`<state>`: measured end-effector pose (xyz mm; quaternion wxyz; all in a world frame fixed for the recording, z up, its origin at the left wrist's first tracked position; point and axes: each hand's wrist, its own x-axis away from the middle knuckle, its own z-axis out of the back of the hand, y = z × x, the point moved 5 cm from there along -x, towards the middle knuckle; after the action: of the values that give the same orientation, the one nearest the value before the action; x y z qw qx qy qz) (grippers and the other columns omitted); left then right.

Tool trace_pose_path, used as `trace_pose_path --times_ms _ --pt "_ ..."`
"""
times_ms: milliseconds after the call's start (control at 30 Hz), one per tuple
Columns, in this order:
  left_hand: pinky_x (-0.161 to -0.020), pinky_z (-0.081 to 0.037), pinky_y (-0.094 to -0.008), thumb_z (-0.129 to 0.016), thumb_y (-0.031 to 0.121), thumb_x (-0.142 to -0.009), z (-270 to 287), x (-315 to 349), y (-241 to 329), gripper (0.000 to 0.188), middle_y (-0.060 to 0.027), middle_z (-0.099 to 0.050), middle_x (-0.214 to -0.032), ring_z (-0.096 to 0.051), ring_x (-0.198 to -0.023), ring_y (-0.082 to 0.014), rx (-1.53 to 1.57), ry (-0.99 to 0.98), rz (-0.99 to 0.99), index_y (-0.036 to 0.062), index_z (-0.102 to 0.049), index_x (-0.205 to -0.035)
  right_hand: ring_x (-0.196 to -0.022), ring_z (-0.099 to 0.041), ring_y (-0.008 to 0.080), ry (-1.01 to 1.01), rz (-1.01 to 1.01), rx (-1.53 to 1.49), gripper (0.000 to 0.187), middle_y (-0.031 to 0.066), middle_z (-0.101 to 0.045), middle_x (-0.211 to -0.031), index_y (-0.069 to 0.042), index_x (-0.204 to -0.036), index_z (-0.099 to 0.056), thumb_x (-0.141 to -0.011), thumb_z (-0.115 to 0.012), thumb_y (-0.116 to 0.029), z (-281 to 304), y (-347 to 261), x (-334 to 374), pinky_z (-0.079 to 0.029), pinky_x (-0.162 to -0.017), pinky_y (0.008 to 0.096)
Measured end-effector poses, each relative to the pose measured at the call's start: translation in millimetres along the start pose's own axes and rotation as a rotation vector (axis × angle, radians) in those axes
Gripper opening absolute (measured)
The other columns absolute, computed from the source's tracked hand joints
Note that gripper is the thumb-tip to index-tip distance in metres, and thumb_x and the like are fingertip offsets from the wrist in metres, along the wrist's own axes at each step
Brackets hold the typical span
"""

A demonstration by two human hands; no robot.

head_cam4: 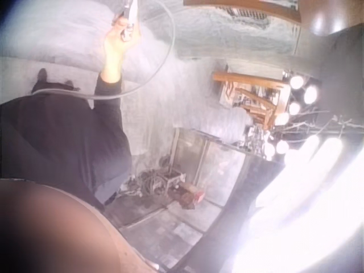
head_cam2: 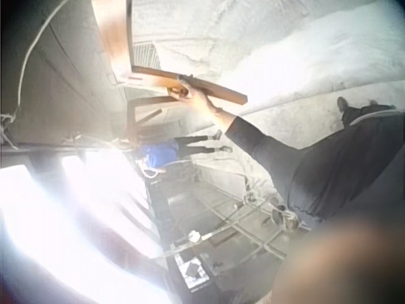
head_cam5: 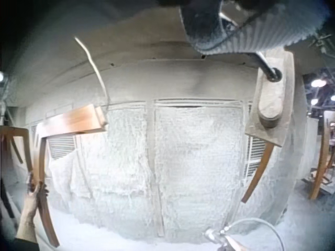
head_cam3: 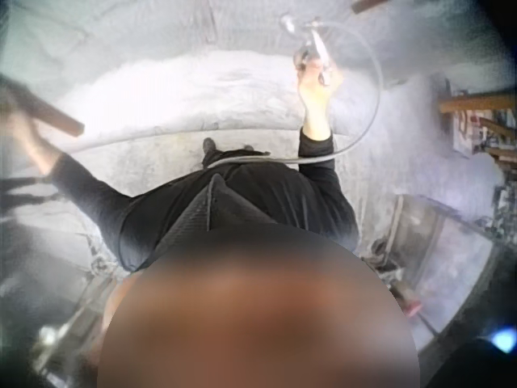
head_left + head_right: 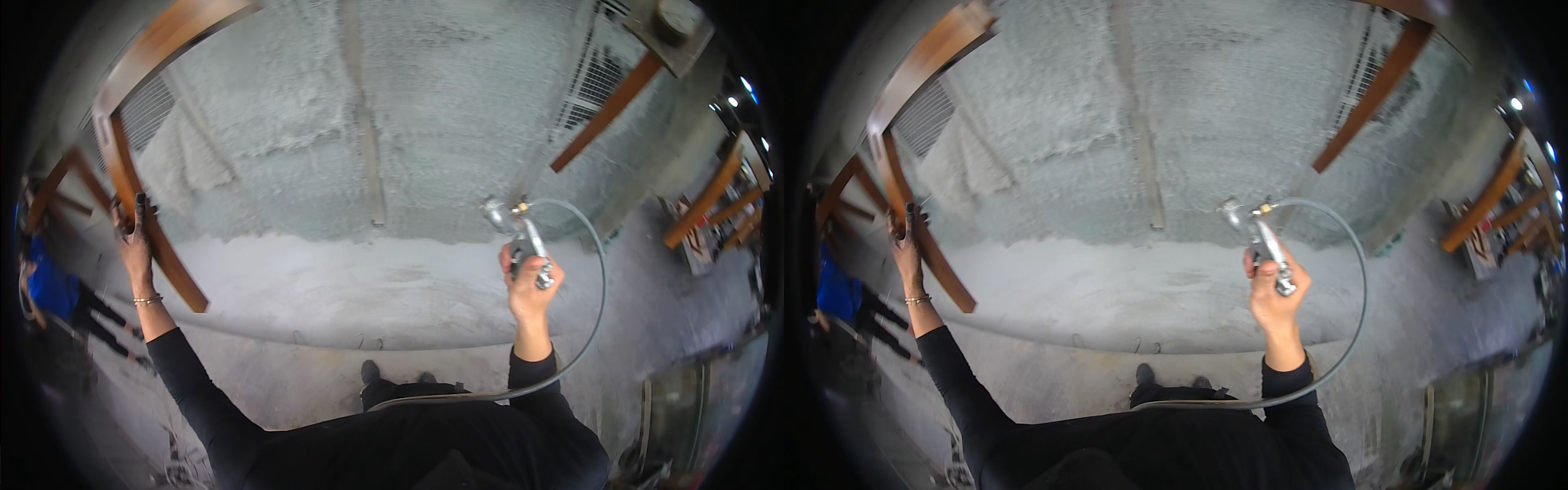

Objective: The person uses a spray gun to apply finish to hanging wooden chair frames in a spray booth. They hold each frame with one hand while spraying with the other, rotating the frames to coat all sides. A coworker in the background also sprays other frames.

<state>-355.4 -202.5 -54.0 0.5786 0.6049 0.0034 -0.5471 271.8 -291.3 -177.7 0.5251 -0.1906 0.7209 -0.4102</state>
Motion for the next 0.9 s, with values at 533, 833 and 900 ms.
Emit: trace_pose_path --times_ms 533,833,900 --pt "-0.053 -0.059 -0.0288 -0.046 0.050 -0.104 -2.3 115.0 190.5 0.052 -0.0154 -0.066 -0.098 -0.069 -0.062 -0.0231 0.673 -0.243 0.372 0.0021 -0.047 -0.126 -0.049 -0.047 0.0071 -0.052 0.406 -0.087 0.104 0.0065 -0.061 -0.065 0.010 -0.131 -0.059 -0.088 -0.035 -0.082 -2.8 -72.5 -30.2 -0.033 -0.044 0.0195" --pt "-0.057 -0.059 -0.0268 -0.054 0.035 -0.104 14.8 101.7 172.3 0.045 -0.0165 -0.065 -0.095 -0.066 -0.072 -0.0231 0.865 -0.276 0.505 -0.0004 -0.048 -0.130 -0.054 -0.053 0.0076 -0.186 0.562 -0.075 0.109 0.0097 -0.063 -0.069 0.012 -0.128 -0.060 -0.083 -0.039 -0.084 -4.1 -101.6 -35.4 -0.037 -0.046 0.0201" --pt "-0.058 -0.060 -0.0277 -0.055 0.036 -0.104 18.2 97.7 166.4 0.047 -0.0174 -0.065 -0.095 -0.066 -0.072 -0.0234 0.849 -0.284 0.476 -0.0013 -0.048 -0.130 -0.053 -0.051 0.0058 -0.156 0.515 -0.053 0.106 0.0077 -0.063 -0.069 0.011 -0.129 -0.061 -0.084 -0.041 -0.083 -4.9 -103.3 -41.8 -0.035 -0.045 0.0191"
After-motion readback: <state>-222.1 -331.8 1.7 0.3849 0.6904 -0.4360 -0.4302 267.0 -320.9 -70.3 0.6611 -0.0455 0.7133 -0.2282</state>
